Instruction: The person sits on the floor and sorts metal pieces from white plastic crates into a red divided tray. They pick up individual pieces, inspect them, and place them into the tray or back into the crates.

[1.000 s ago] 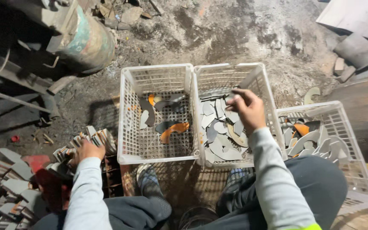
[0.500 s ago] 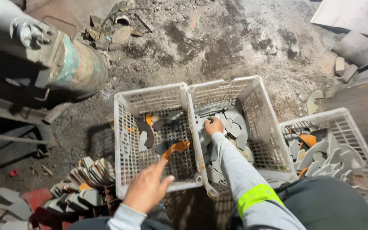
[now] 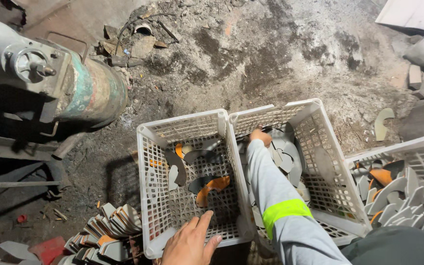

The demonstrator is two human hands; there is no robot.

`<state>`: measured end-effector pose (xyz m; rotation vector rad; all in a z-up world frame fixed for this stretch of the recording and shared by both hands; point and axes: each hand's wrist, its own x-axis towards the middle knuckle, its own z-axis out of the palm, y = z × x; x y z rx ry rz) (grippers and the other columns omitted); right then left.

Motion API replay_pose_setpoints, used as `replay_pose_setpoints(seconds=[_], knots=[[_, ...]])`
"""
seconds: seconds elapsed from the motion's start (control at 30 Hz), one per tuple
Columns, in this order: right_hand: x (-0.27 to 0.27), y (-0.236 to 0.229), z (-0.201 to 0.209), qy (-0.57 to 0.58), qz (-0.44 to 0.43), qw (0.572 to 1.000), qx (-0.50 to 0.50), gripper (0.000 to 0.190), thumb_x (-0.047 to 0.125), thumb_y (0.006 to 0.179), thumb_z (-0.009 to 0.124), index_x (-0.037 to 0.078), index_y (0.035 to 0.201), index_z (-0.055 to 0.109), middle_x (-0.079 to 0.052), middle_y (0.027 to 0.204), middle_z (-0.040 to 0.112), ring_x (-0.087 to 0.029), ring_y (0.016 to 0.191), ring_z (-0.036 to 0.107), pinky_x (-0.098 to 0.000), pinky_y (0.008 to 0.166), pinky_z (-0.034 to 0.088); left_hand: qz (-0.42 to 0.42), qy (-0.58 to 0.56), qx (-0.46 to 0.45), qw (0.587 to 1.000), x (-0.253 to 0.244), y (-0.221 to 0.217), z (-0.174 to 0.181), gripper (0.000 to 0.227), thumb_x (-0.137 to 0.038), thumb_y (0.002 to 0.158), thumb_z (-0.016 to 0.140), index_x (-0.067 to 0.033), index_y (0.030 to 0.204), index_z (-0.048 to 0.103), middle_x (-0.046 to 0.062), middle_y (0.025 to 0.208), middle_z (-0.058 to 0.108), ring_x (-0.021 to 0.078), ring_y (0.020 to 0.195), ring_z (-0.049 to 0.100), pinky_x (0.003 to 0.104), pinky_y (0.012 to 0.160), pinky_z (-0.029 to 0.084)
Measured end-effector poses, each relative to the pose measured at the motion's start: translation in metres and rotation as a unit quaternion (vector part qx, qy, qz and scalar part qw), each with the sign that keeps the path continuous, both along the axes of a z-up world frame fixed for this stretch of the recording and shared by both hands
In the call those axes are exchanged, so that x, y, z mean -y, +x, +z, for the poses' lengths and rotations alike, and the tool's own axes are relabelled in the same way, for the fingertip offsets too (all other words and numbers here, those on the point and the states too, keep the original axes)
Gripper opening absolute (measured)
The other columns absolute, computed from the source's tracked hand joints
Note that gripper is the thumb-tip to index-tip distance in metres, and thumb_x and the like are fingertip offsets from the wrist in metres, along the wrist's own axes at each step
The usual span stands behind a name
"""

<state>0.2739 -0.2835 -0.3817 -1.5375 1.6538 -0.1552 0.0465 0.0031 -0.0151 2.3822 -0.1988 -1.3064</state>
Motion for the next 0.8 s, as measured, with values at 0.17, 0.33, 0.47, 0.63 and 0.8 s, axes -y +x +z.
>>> replay_pose_setpoints(seconds=[0.17,0.33,0.47,0.63,0.8], knots=[[0.024,0.012,0.007,0.010,0.046,0.998,-0.039,0.056,0.036,0.083,0.078,-0.012,0.110,0.064,-0.029,0.103,0.069,-0.043,0.092,0.071,-0.0473,0.082,0.056,-0.012,0.000,-0.025,1.000,-0.004,0.004,-0.002,0.073,-0.050,0.100,0.054,-0.0134,0.157,0.029,0.018,0.132,0.056,0.0339,0.127,0.058,0.047,0.108,0.048],[0.009,0.014,0.005,0.035,0.067,0.997,-0.029,0.055,0.027,0.081,0.076,-0.009,0.117,0.057,-0.029,0.104,0.066,-0.044,0.091,0.070,-0.0477,0.080,0.056,-0.004,0.015,-0.030,0.999,-0.007,0.005,-0.005,0.074,-0.051,0.099,0.054,-0.0138,0.158,0.028,0.019,0.132,0.056,0.0328,0.130,0.057,0.046,0.111,0.047],[-0.006,0.012,0.005,0.018,0.035,0.999,0.000,0.057,0.021,0.078,0.074,-0.008,0.123,0.052,-0.030,0.105,0.064,-0.044,0.091,0.069,-0.0481,0.079,0.056,0.001,0.003,-0.012,1.000,-0.008,0.000,-0.009,0.077,-0.051,0.097,0.056,-0.0123,0.157,0.028,0.019,0.133,0.056,0.0344,0.130,0.057,0.047,0.111,0.046],[-0.021,0.006,0.004,-0.028,-0.029,0.999,0.035,0.064,0.012,0.075,0.071,-0.006,0.130,0.045,-0.030,0.106,0.062,-0.045,0.090,0.068,-0.0486,0.078,0.056,-0.002,-0.001,-0.019,1.000,0.000,-0.001,-0.016,0.076,-0.050,0.098,0.058,-0.0131,0.157,0.029,0.020,0.136,0.053,0.0360,0.132,0.054,0.048,0.112,0.043],[-0.026,-0.009,0.000,-0.045,0.009,0.998,0.046,0.073,0.004,0.072,0.069,-0.003,0.138,0.038,-0.030,0.108,0.059,-0.046,0.089,0.067,-0.0491,0.076,0.056,0.020,-0.002,0.024,1.000,-0.010,-0.007,-0.014,0.075,-0.049,0.096,0.060,-0.0108,0.154,0.031,0.021,0.136,0.054,0.0358,0.131,0.055,0.047,0.110,0.046]])
